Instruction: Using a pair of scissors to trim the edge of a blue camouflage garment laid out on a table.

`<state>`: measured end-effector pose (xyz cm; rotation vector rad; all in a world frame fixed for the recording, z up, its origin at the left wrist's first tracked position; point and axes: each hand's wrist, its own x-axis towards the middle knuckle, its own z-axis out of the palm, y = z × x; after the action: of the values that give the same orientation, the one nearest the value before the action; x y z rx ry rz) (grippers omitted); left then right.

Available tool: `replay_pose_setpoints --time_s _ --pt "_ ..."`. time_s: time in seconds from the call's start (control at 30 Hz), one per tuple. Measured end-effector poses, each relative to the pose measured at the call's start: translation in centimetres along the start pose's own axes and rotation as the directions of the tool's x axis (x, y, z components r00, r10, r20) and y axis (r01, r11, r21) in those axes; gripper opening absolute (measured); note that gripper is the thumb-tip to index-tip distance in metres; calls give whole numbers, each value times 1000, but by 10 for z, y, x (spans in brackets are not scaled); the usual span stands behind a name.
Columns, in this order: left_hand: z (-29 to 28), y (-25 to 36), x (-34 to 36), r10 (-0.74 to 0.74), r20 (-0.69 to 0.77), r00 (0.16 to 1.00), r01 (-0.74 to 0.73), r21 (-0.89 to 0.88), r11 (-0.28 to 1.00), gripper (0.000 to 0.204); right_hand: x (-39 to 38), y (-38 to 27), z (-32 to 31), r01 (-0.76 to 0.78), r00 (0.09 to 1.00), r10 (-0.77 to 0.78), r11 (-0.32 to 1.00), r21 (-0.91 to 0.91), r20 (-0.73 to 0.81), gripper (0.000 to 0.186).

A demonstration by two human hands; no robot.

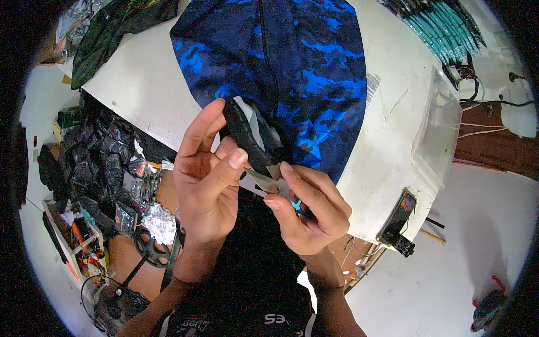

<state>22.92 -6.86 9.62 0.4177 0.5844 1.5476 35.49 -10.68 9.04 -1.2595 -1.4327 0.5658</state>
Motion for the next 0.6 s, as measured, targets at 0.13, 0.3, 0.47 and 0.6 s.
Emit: replay_pose_setpoints --time_s 0.13,0.3,0.47,0.6 --pt "-3 -3 -1 29 43 999 -29 -7 1000 57 0 0 1 -34 999 35 998 50 -17 37" --pt "-2 -1 -1 53 154 987 -68 93 993 59 0 -3 0 -37 998 40 996 76 -50 36" --pt "0 -1 -2 83 191 978 -103 93 990 59 -1 -5 -1 -73 995 80 990 122 -60 33" --pt "-2 -1 -1 101 248 964 -145 167 975 58 -1 -6 0 -98 991 112 981 168 -74 30"
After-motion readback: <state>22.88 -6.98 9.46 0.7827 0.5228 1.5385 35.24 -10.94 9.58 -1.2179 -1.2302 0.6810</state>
